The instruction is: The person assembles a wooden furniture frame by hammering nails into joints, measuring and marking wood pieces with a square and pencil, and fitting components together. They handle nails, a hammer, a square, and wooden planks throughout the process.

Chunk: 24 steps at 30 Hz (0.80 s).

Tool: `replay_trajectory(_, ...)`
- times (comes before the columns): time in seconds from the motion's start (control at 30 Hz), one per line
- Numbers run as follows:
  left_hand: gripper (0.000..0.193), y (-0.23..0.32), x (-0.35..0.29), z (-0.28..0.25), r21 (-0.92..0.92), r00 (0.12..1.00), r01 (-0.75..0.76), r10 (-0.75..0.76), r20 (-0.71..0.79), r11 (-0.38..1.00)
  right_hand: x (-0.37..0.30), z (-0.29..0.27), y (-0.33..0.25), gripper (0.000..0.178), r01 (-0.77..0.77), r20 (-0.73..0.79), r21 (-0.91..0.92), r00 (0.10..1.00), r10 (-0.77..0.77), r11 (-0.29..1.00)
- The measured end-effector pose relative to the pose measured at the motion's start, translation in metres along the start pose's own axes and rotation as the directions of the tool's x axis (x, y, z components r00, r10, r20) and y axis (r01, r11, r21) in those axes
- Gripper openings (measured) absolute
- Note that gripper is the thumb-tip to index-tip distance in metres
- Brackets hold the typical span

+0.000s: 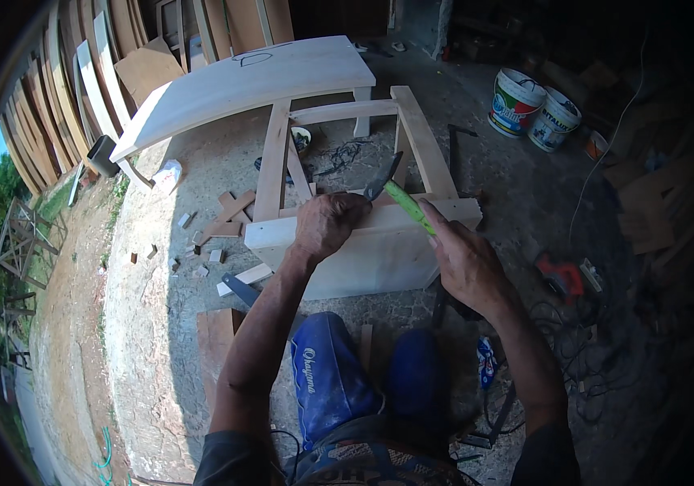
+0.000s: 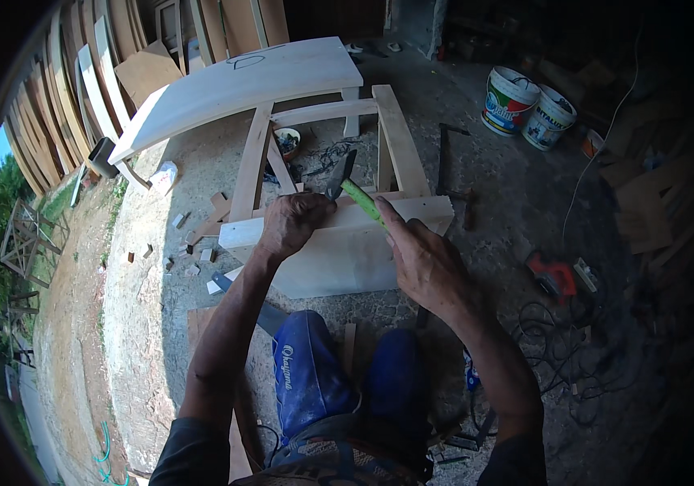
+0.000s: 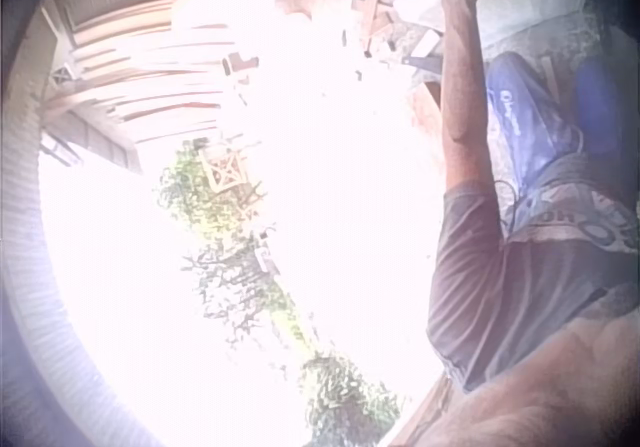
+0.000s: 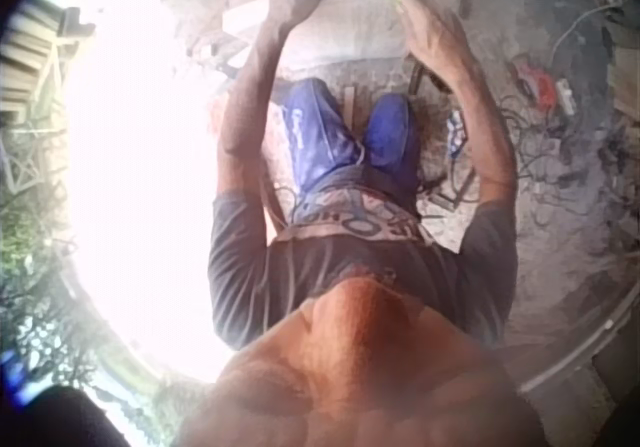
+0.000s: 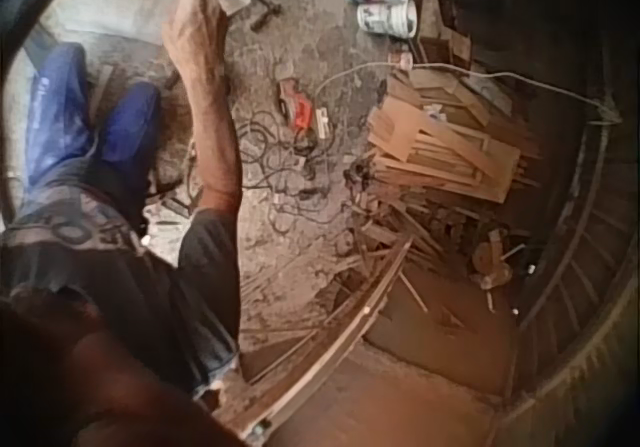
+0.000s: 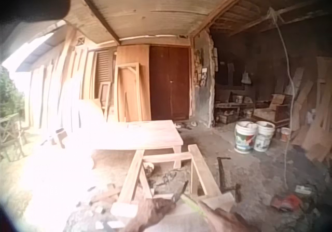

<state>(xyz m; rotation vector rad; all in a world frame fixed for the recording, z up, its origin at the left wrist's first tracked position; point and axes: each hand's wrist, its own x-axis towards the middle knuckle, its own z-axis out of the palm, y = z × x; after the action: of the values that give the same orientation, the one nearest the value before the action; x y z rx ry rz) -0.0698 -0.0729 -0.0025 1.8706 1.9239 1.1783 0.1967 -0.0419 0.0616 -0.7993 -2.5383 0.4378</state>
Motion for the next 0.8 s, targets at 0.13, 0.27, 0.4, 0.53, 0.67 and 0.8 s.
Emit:
replay_trajectory(0.13,0.015,-0.001,0.001,0.000,0.005,1.000,-0.013,0.013,0.017,1.000,0.008,-0.013,-0.007,0.066,0.030,-0.010,-0.058,0.999,-0.031,0.998)
replay_trajectory(0.27,0.015,-0.001,0.000,0.000,0.038,0.999,-0.040,0.040,0.006,0.998,0.013,-0.014,-0.009,0.065,-0.030,0.096,-0.158,0.994,0.046,0.987)
replay_trajectory(0.4,0.014,-0.006,-0.001,0.002,0.013,0.997,-0.066,0.067,-0.036,0.998,0.014,-0.022,-0.009,0.068,0.048,0.025,-0.101,0.999,-0.046,0.994)
replay_trajectory(0.53,0.016,0.000,0.001,0.000,0.036,0.998,-0.063,0.063,0.015,0.997,0.011,-0.020,-0.013,0.067,0.024,-0.065,-0.048,0.998,-0.027,0.999)
replay_trajectory(0.67,0.015,-0.004,-0.002,-0.001,0.045,0.999,-0.039,0.038,0.021,0.998,0.012,-0.025,-0.017,0.067,-0.061,0.104,-0.079,0.992,0.069,0.995)
replay_trajectory(0.8,0.013,-0.004,-0.001,0.004,0.042,0.992,-0.115,0.117,-0.045,0.992,0.007,-0.019,-0.014,0.064,0.076,-0.187,0.034,0.980,-0.068,0.997)
